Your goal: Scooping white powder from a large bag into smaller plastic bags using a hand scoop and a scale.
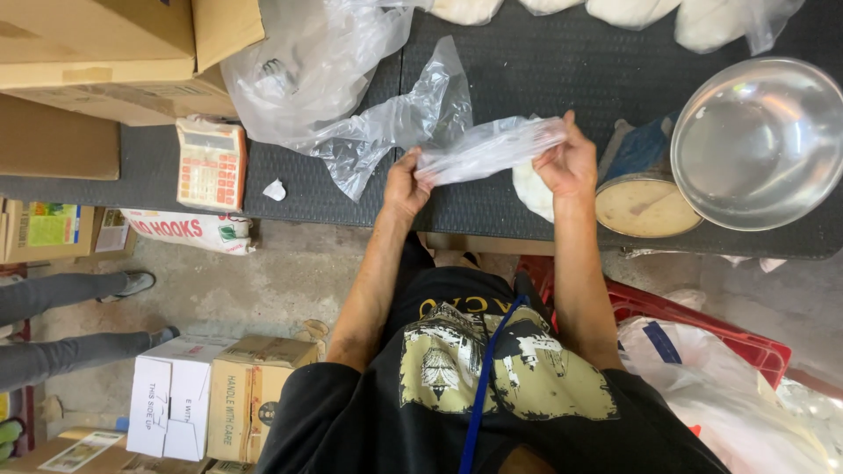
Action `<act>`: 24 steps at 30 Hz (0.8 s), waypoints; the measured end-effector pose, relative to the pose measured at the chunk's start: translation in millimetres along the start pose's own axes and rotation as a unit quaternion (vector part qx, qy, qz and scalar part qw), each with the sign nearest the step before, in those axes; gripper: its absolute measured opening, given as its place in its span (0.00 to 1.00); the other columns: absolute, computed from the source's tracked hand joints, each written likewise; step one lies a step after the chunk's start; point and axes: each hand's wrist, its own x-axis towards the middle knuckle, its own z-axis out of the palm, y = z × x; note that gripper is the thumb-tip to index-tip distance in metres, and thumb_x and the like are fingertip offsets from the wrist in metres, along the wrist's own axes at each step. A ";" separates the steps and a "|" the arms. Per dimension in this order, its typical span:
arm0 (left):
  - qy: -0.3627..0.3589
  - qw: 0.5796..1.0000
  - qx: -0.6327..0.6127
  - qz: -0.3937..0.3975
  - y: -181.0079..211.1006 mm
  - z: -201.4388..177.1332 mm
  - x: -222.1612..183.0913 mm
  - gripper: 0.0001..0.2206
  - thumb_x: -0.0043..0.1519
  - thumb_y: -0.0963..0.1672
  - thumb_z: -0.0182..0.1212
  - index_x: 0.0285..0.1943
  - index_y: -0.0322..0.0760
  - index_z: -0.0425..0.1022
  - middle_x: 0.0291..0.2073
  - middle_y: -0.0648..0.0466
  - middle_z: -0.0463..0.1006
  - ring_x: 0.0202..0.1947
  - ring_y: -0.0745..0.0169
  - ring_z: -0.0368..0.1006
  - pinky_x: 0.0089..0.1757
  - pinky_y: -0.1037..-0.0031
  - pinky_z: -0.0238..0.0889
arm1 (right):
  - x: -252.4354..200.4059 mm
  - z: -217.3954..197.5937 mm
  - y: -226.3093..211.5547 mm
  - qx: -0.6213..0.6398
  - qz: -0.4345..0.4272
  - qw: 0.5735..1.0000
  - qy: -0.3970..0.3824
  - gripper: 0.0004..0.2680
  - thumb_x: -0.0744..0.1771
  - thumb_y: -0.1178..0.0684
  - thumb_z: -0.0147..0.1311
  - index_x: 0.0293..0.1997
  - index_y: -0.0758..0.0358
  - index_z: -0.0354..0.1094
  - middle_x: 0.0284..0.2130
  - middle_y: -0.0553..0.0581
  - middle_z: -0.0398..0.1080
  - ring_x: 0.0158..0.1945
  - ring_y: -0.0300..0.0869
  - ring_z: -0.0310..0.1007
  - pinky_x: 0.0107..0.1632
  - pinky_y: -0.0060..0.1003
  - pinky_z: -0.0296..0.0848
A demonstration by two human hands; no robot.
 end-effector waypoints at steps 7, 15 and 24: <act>-0.030 0.844 0.531 0.075 19.0 135.2 -82.9 0.31 0.66 0.53 0.61 0.76 0.39 0.61 0.70 0.39 0.64 0.73 0.45 0.57 0.67 0.56 0.49 | -26.4 87.7 35.3 -0.285 -0.031 0.958 0.022 0.07 0.70 0.48 0.53 0.41 0.60 0.69 0.30 0.52 0.71 0.32 0.39 0.72 0.35 0.36 0.74; -0.109 0.628 0.746 0.196 4.8 137.2 -35.2 0.14 0.62 0.45 0.65 0.55 0.39 0.78 0.49 0.48 0.81 0.48 0.54 0.80 0.50 0.69 0.72 | -10.7 98.5 54.9 -0.564 -0.080 0.820 -0.061 0.08 0.73 0.50 0.55 0.41 0.62 0.66 0.30 0.51 0.70 0.31 0.32 0.65 0.33 0.28 0.65; 0.025 0.697 0.591 0.405 36.6 114.0 -26.8 0.04 0.68 0.41 0.59 0.43 0.33 0.78 0.41 0.54 0.75 0.43 0.61 0.72 0.47 0.75 0.64 | -35.1 78.8 33.1 -0.801 -0.080 0.593 -0.002 0.04 0.69 0.56 0.59 0.43 0.66 0.72 0.34 0.56 0.72 0.37 0.37 0.68 0.40 0.33 0.66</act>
